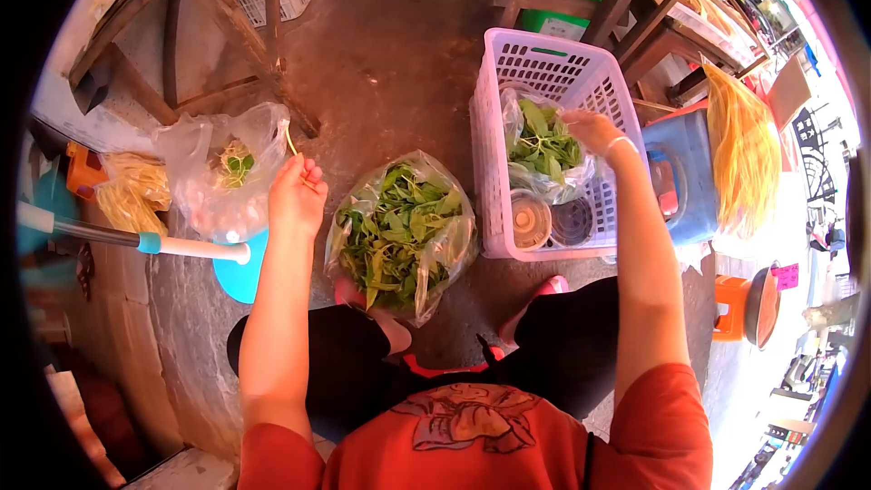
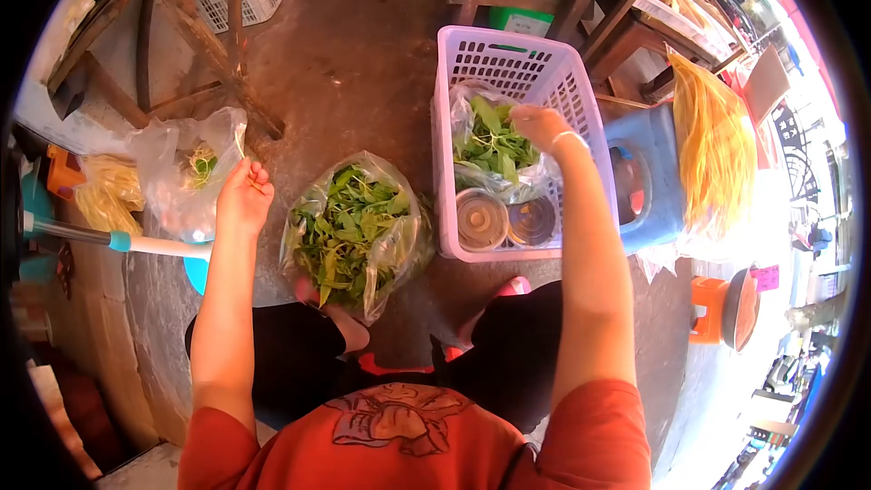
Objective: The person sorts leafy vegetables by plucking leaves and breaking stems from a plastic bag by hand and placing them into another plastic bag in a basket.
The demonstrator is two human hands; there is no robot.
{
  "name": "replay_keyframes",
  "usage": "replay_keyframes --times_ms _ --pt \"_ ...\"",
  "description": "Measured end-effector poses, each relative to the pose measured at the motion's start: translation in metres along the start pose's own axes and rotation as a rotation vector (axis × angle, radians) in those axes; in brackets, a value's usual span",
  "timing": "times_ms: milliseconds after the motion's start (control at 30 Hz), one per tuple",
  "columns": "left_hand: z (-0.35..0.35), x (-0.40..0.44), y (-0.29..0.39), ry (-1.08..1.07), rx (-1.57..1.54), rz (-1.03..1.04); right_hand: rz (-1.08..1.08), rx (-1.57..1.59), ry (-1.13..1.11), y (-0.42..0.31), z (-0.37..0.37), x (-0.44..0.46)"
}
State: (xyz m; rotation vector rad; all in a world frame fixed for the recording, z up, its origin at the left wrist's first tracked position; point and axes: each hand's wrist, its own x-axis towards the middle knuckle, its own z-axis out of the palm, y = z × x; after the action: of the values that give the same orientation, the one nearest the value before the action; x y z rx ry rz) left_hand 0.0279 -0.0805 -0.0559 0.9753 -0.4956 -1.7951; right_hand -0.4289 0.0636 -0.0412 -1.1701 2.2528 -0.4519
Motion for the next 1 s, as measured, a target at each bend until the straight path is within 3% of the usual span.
replay_keyframes --times_ms 133,200,267,333,400,467,533,600,700,733,800,833,867,900,933,1000 --pt "-0.058 0.078 0.02 0.171 -0.099 0.028 -0.21 0.011 0.185 -0.014 -0.028 -0.039" --pt "-0.077 0.106 0.044 0.241 -0.07 0.171 -0.295 0.002 0.271 -0.027 -0.031 -0.073" --pt "-0.083 0.128 0.075 0.327 0.059 0.364 -0.264 0.044 0.266 -0.061 -0.033 -0.116" --pt "-0.093 0.146 0.109 0.5 0.364 0.441 -0.375 0.119 0.282 -0.069 -0.027 -0.135" --pt "-0.124 0.189 0.128 0.691 0.635 0.765 -0.347 0.223 0.211 -0.071 -0.019 -0.144" --pt "-0.119 0.184 0.121 0.65 0.94 1.041 -0.368 0.162 0.192 -0.07 -0.018 -0.142" --pt "-0.057 0.115 0.087 0.345 1.256 1.269 -0.404 0.08 0.197 -0.067 -0.017 -0.141" --pt "-0.01 0.053 0.026 -0.229 1.057 0.977 -0.462 -0.028 0.22 -0.068 -0.015 -0.138" --pt "0.005 -0.012 -0.055 -0.571 1.225 -0.149 -0.612 0.012 0.204 -0.059 0.002 -0.127" --pt "-0.041 0.011 -0.101 -0.863 1.496 0.159 -0.631 0.012 0.187 -0.067 0.004 -0.132" --pt "-0.043 -0.012 -0.139 -0.753 2.11 0.282 -0.573 -0.046 0.099 -0.068 0.019 -0.129" --pt "-0.033 -0.028 -0.149 -0.63 2.265 0.313 -0.519 -0.188 0.023 -0.086 0.009 -0.143" --pt "-0.054 -0.011 -0.167 -0.582 2.416 0.263 -0.633 -0.234 0.017 -0.08 0.02 -0.138" --pt "-0.038 -0.022 -0.163 -0.593 2.513 0.23 -0.587 -0.198 -0.038 -0.088 0.015 -0.147" --pt "-0.069 -0.004 -0.173 -0.515 2.485 0.289 -0.629 -0.238 -0.089 -0.086 0.018 -0.144" --pt "-0.086 0.012 -0.166 -0.537 2.469 0.288 -0.732 -0.167 -0.01 -0.076 0.024 -0.149"
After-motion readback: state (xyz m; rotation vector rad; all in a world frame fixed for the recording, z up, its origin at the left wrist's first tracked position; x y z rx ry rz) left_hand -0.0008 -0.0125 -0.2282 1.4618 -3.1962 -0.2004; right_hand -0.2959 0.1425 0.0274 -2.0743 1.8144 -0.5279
